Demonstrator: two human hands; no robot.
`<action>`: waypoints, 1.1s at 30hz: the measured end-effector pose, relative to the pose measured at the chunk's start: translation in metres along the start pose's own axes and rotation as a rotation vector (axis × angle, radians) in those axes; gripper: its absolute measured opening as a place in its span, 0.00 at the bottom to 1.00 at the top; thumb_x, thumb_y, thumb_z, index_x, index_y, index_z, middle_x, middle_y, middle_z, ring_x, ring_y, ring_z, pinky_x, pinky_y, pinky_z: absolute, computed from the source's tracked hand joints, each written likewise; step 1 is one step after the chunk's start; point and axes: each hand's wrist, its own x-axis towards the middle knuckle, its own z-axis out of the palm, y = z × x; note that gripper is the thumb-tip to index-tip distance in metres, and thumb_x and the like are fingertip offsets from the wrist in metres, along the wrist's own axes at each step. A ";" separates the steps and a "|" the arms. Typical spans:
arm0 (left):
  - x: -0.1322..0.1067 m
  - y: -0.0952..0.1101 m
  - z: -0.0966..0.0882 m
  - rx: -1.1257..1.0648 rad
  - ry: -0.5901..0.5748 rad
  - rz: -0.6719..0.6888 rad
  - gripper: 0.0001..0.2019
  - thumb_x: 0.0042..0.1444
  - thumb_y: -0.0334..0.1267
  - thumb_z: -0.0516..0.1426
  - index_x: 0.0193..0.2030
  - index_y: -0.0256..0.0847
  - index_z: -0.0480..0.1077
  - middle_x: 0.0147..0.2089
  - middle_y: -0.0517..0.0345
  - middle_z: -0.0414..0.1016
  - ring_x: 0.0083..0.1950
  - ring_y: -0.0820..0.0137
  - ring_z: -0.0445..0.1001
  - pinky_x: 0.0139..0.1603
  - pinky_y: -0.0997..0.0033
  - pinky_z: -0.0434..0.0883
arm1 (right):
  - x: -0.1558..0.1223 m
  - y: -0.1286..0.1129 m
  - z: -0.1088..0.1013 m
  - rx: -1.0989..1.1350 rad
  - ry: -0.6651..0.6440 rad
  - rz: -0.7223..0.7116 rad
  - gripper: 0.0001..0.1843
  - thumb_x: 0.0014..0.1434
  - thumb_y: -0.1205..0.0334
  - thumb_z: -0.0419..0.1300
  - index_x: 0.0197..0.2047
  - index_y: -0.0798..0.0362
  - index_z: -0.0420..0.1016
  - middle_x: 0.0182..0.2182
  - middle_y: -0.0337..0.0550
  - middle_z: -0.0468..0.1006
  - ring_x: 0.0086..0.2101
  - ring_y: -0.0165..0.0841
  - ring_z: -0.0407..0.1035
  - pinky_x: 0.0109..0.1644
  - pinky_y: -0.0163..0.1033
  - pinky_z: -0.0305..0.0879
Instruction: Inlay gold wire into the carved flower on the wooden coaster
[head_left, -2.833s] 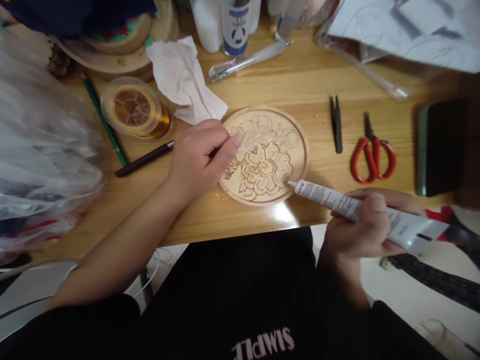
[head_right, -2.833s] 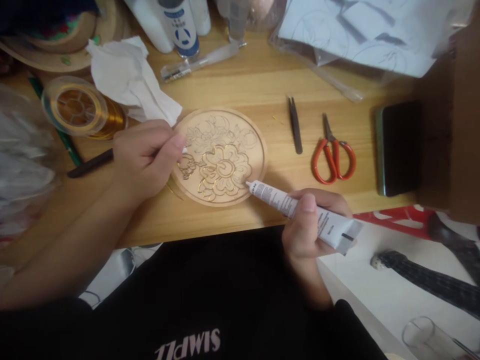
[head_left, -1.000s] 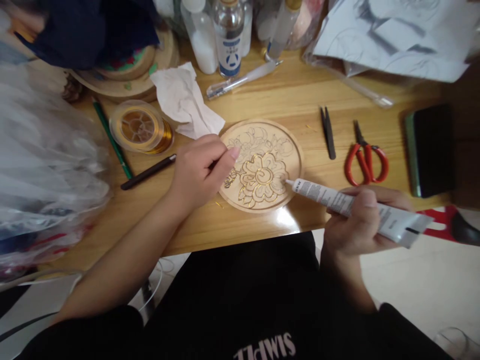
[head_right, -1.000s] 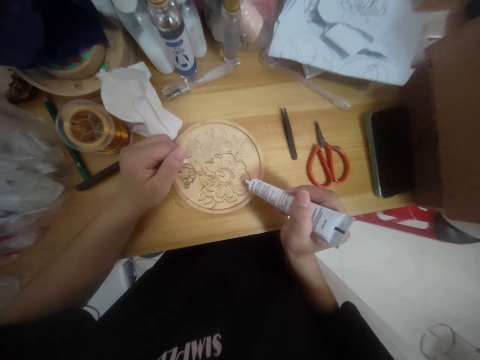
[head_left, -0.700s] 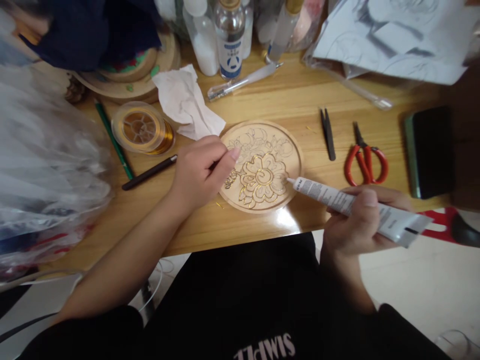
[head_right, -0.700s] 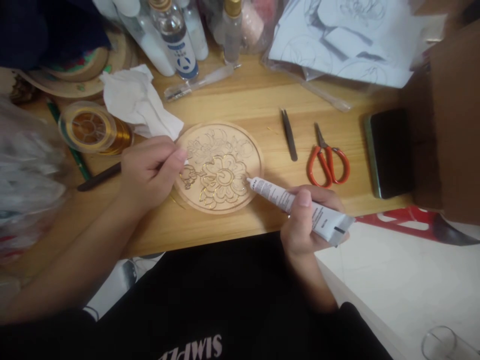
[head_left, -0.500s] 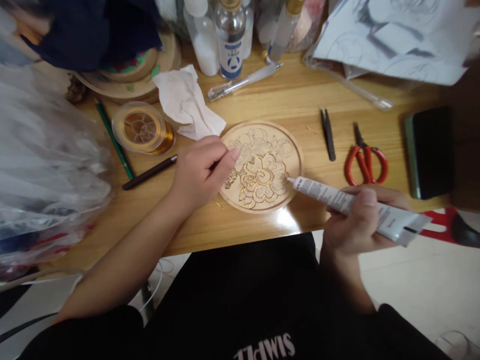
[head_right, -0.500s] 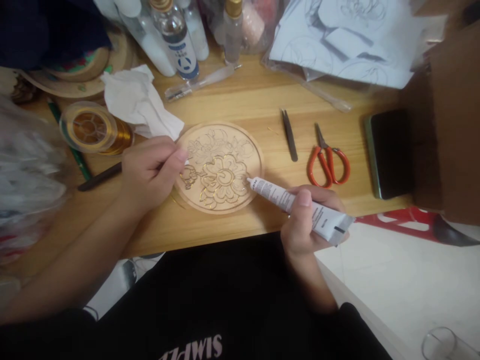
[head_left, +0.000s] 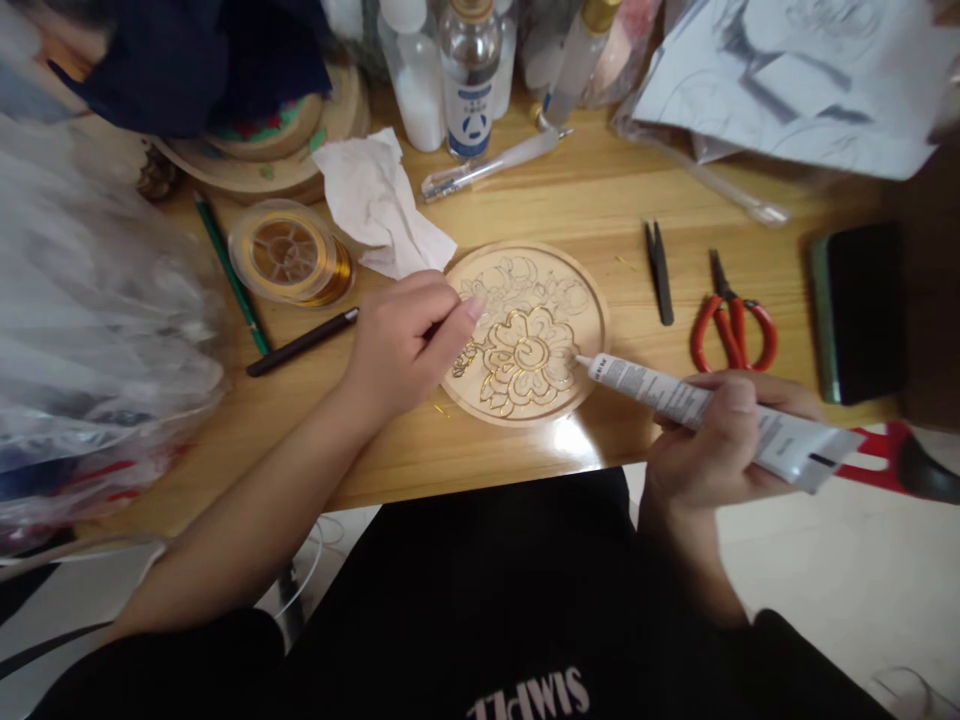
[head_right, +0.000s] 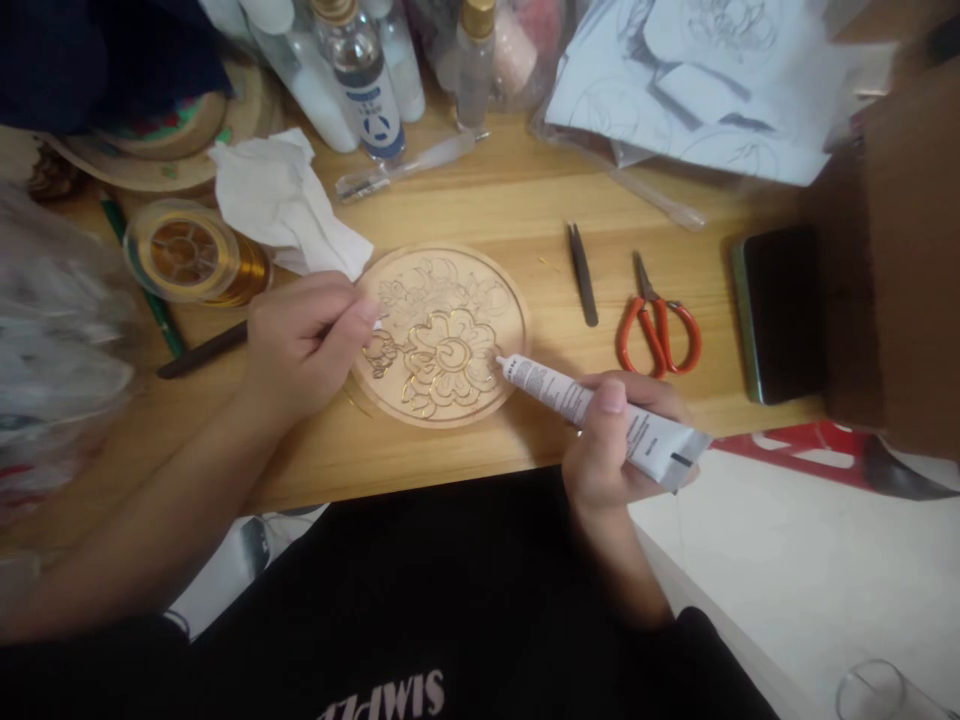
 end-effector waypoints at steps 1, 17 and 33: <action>0.000 0.000 0.000 -0.001 0.000 0.001 0.21 0.64 0.35 0.52 0.19 0.41 0.53 0.20 0.64 0.54 0.23 0.76 0.58 0.25 0.71 0.57 | 0.000 0.000 0.001 0.032 0.032 -0.013 0.17 0.59 0.47 0.59 0.27 0.51 0.70 0.21 0.33 0.68 0.19 0.29 0.64 0.23 0.38 0.59; 0.000 0.001 -0.002 0.017 -0.030 -0.029 0.20 0.63 0.36 0.52 0.20 0.41 0.53 0.20 0.64 0.53 0.23 0.75 0.58 0.25 0.71 0.58 | 0.001 0.007 0.014 0.108 0.134 -0.073 0.16 0.57 0.49 0.61 0.25 0.51 0.71 0.20 0.33 0.70 0.19 0.29 0.66 0.23 0.39 0.60; -0.001 0.000 -0.002 0.025 -0.040 -0.049 0.21 0.65 0.39 0.51 0.19 0.41 0.55 0.20 0.63 0.56 0.23 0.75 0.60 0.25 0.71 0.58 | 0.001 -0.004 0.017 0.152 0.076 -0.151 0.13 0.58 0.53 0.62 0.26 0.51 0.72 0.21 0.33 0.73 0.19 0.27 0.65 0.22 0.36 0.58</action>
